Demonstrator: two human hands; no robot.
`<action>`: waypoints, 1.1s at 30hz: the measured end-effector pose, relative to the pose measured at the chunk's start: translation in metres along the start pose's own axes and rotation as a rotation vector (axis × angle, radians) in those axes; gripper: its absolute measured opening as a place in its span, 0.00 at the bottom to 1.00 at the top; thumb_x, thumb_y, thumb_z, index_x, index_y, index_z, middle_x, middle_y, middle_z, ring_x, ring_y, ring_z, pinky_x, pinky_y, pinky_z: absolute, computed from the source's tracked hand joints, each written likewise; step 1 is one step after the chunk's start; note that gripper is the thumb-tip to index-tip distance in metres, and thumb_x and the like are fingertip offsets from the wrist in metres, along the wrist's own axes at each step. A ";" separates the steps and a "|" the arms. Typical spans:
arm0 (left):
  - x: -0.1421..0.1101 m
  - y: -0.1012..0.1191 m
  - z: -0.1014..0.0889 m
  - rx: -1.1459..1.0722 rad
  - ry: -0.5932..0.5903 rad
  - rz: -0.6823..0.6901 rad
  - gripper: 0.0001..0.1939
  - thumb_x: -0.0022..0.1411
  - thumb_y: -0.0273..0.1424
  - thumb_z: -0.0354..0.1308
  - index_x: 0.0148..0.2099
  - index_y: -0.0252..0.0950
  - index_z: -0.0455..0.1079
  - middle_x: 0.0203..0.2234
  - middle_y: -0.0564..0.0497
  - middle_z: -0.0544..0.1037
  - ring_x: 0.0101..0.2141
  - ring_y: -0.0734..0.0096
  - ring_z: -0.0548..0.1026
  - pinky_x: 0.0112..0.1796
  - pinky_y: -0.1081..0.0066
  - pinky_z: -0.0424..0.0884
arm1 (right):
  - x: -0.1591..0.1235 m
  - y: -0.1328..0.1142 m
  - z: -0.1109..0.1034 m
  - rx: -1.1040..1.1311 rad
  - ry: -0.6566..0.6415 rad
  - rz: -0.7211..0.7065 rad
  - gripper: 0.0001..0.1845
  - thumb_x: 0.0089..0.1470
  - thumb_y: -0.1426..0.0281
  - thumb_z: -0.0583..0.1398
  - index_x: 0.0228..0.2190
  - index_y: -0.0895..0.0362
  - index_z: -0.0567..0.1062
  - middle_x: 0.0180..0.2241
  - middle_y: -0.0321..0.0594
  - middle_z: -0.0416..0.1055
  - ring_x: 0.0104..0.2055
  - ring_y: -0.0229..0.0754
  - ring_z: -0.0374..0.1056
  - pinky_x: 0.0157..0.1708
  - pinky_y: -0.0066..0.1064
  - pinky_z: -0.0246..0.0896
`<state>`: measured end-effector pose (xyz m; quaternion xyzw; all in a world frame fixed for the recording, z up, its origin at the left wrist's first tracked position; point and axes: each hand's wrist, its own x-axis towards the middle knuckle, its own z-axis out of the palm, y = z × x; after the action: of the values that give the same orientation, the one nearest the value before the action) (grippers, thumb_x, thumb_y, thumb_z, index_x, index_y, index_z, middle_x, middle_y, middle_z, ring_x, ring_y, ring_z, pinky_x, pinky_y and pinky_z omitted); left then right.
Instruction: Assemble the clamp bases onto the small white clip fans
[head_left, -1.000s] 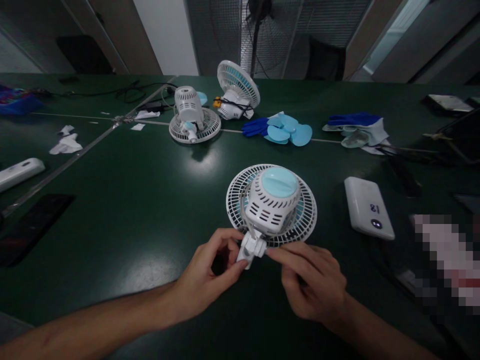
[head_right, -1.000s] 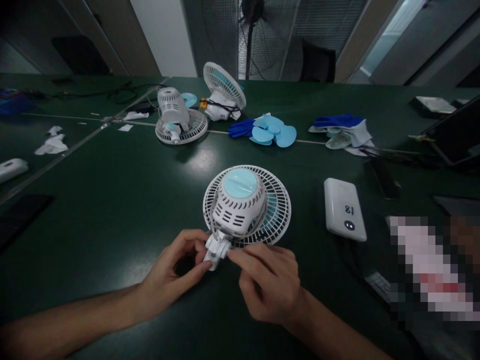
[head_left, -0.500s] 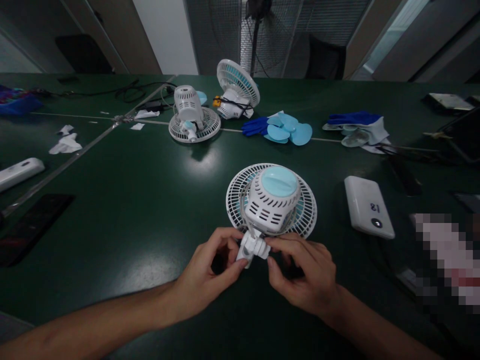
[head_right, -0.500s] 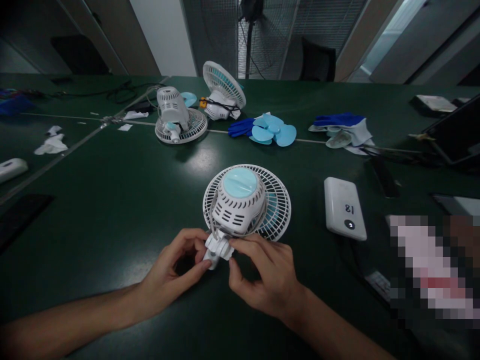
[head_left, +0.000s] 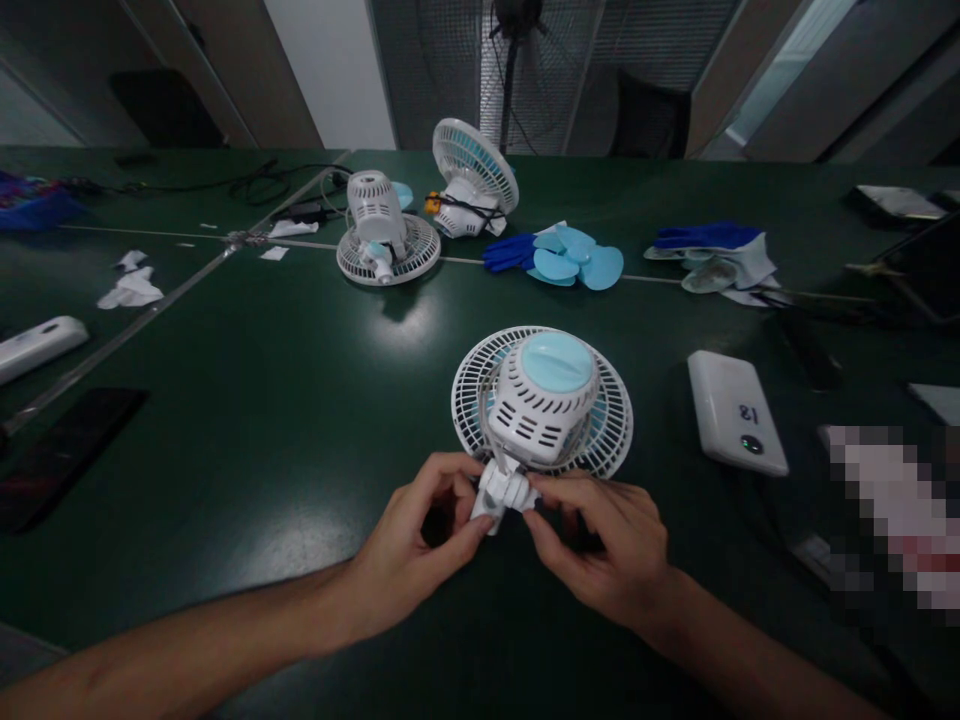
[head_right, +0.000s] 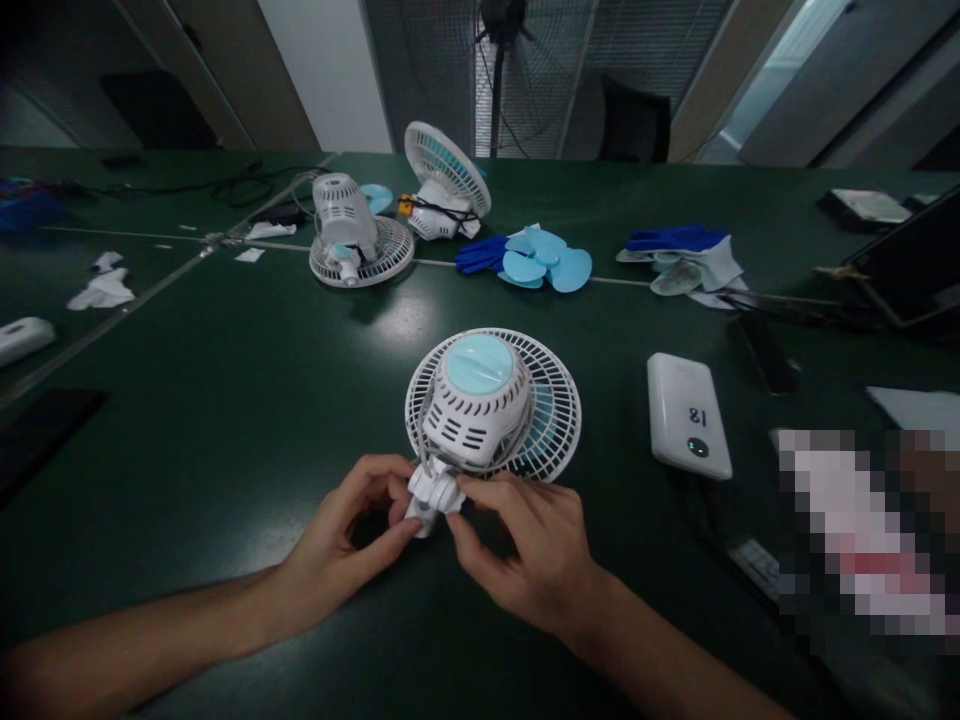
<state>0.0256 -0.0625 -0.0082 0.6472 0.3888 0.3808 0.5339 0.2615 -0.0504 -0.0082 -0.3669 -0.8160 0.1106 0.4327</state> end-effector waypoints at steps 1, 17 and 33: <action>0.000 0.000 0.000 -0.001 -0.001 0.000 0.15 0.73 0.30 0.59 0.59 0.38 0.63 0.32 0.55 0.67 0.32 0.75 0.68 0.34 0.74 0.65 | 0.000 0.000 0.000 0.001 -0.003 -0.002 0.10 0.60 0.74 0.65 0.45 0.58 0.75 0.28 0.32 0.75 0.23 0.32 0.69 0.27 0.26 0.64; 0.000 -0.001 -0.003 0.035 -0.036 0.000 0.16 0.73 0.31 0.59 0.59 0.38 0.63 0.33 0.54 0.69 0.33 0.73 0.69 0.35 0.72 0.66 | 0.007 -0.001 -0.002 -0.062 -0.030 0.056 0.09 0.67 0.74 0.58 0.32 0.56 0.75 0.27 0.33 0.77 0.24 0.34 0.72 0.27 0.29 0.61; -0.004 -0.003 -0.001 0.073 0.005 0.025 0.21 0.73 0.29 0.58 0.64 0.39 0.59 0.34 0.53 0.69 0.34 0.72 0.70 0.36 0.71 0.68 | -0.002 0.001 0.001 -0.015 -0.021 -0.021 0.17 0.60 0.74 0.64 0.50 0.57 0.73 0.32 0.35 0.77 0.25 0.34 0.70 0.26 0.27 0.65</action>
<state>0.0228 -0.0653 -0.0111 0.6703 0.3955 0.3745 0.5041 0.2616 -0.0512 -0.0107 -0.3605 -0.8252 0.1037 0.4223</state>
